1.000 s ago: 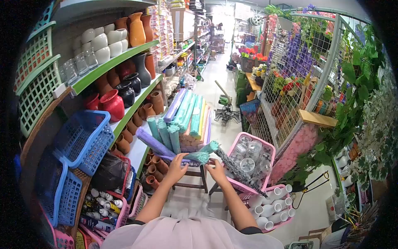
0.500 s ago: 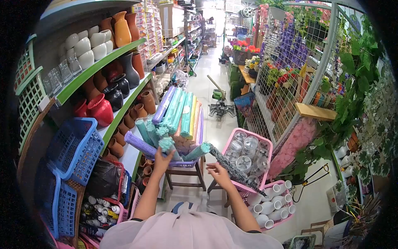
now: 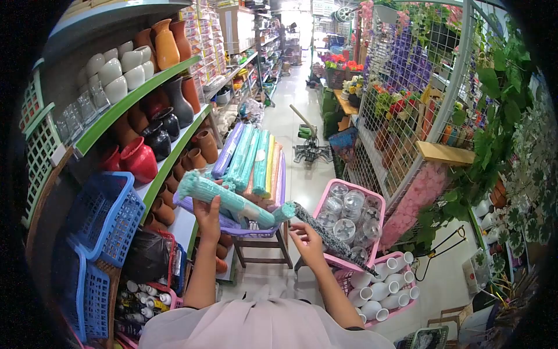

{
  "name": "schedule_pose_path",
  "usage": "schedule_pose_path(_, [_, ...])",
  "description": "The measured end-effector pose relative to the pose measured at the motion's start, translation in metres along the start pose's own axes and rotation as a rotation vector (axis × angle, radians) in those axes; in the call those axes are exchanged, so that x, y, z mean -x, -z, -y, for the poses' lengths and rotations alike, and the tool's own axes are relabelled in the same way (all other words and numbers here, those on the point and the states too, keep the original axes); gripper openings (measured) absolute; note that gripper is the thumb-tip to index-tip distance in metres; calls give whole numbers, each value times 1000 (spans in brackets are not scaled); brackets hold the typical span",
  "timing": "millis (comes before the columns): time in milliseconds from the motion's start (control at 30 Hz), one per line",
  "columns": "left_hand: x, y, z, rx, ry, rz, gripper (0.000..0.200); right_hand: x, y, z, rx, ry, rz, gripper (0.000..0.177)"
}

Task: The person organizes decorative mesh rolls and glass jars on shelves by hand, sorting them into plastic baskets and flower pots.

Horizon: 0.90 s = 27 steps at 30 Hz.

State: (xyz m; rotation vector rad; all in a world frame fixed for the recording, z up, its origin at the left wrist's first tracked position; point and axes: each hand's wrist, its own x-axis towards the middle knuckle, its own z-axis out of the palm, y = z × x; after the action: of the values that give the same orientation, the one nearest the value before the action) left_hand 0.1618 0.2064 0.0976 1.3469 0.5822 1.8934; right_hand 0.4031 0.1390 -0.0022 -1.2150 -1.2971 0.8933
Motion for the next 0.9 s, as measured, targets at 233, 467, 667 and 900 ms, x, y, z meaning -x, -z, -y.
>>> schedule_pose_path(233, [7,-39,1,229,324,119,39,24,16,76,255,146,284,64])
schedule_pose_path(467, [35,-72,44,116,476,635,56,46,23,19,-87,-19,206,47])
schedule_pose_path(667, [82,-91,79,160,718,762,50,59,48,29,-158,-158,246,37])
schedule_pose_path(900, [89,-90,99,393,1017,607,39,68,134,-79,961,-196,-337,33])
